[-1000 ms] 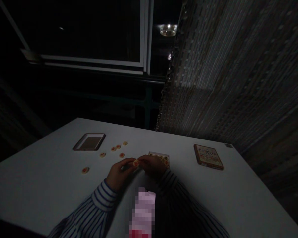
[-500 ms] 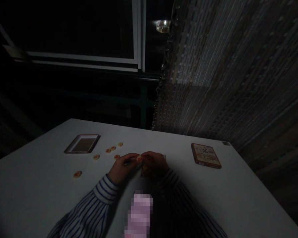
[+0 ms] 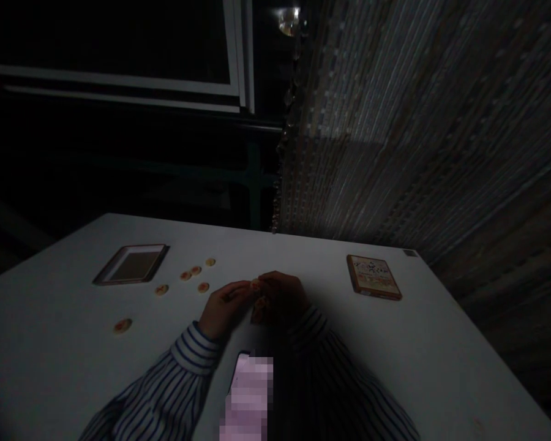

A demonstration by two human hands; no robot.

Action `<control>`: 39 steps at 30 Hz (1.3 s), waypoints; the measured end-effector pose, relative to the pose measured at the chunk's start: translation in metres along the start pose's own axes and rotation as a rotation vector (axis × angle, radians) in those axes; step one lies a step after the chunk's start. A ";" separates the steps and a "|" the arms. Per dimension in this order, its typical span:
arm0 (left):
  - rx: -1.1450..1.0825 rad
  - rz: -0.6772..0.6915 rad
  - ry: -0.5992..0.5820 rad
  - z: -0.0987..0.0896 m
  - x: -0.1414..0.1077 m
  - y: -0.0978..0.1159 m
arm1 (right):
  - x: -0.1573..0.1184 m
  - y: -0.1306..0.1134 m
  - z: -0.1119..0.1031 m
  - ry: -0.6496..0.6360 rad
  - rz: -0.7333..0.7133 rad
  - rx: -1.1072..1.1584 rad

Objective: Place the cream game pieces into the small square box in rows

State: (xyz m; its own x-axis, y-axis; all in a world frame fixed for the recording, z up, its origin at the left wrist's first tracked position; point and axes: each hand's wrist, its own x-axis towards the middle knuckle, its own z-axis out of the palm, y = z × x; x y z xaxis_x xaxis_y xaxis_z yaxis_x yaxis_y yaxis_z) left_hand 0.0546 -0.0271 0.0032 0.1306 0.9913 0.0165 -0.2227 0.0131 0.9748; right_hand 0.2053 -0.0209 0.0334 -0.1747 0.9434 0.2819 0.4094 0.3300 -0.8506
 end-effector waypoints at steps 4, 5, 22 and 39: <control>-0.009 -0.007 0.047 0.002 -0.001 -0.002 | -0.001 -0.004 0.001 -0.017 0.025 0.008; -0.013 -0.011 0.060 0.003 -0.001 -0.001 | -0.001 -0.004 0.001 -0.023 0.024 0.000; 0.157 0.028 0.057 0.001 -0.001 -0.002 | 0.003 0.003 -0.005 -0.143 0.053 0.141; 0.086 0.027 0.049 0.006 -0.004 -0.002 | 0.002 0.003 0.000 -0.096 0.027 0.016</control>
State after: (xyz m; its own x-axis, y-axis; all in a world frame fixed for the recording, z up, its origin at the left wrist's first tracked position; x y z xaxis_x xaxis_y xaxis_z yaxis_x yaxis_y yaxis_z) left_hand 0.0603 -0.0316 0.0030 0.0775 0.9964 0.0346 -0.1417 -0.0233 0.9896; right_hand 0.2065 -0.0181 0.0313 -0.2492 0.9441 0.2157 0.4012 0.3034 -0.8643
